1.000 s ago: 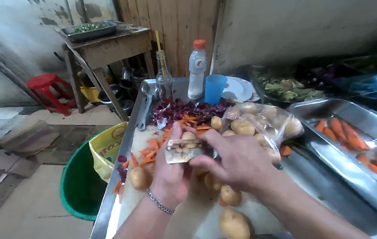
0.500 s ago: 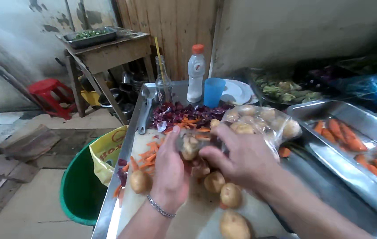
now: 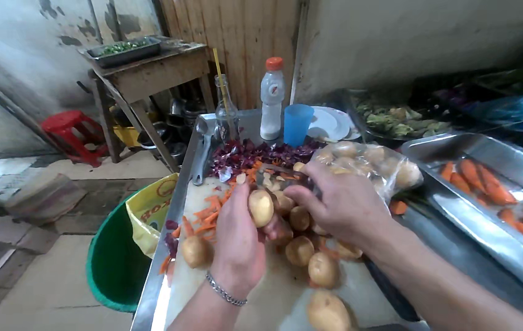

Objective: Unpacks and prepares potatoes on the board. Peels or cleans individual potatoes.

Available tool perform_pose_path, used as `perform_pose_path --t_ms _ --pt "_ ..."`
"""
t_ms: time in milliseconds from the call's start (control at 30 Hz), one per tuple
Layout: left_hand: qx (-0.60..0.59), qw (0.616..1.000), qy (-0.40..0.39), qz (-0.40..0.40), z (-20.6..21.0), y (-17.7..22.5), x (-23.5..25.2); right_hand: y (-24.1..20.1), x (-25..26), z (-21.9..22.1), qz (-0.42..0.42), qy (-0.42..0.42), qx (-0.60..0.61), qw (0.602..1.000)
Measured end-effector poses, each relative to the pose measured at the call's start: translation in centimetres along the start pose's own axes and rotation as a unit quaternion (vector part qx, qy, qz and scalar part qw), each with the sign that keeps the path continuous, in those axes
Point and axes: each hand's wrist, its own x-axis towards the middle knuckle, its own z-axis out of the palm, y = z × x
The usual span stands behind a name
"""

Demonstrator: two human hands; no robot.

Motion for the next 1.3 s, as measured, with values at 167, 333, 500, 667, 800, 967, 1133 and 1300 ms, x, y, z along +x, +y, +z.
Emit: perform_pose_path --t_ms 167,333,500,667,800,967,1133,1300 --pt "-0.004 0.998 -0.021 0.064 -0.6 -0.8 -0.2 -1.9 -0.7 0.2 -0.089 0.052 0.039 0.994" --pt "0.014 0.999 0.021 0.044 0.2 -0.1 0.0 -0.4 -0.3 -0.4 -0.017 0.018 0.015 1.000" --pt "-0.012 0.999 0.009 0.045 -0.1 -0.4 -0.2 -1.4 -0.5 0.3 -0.058 0.040 0.026 0.997" --pt "-0.029 0.999 0.014 0.012 0.2 -0.2 -0.3 -1.2 -0.7 -0.1 -0.035 0.025 0.033 0.999" --pt "-0.013 1.000 0.012 0.022 -0.4 -0.2 -0.4 -1.2 -0.5 0.5 -0.069 0.036 0.025 0.997" --pt "-0.013 0.999 0.026 0.023 -0.2 0.1 -0.3 -1.2 -0.8 0.1 -0.048 0.025 0.033 0.998" --pt "0.010 1.000 0.010 0.023 -0.4 0.2 -0.2 -0.8 -0.5 0.4 -0.036 0.018 0.018 0.999" --pt "-0.040 0.999 -0.017 0.008 -0.5 0.0 -0.3 -1.8 -1.0 0.2 -0.100 0.057 0.041 0.993"
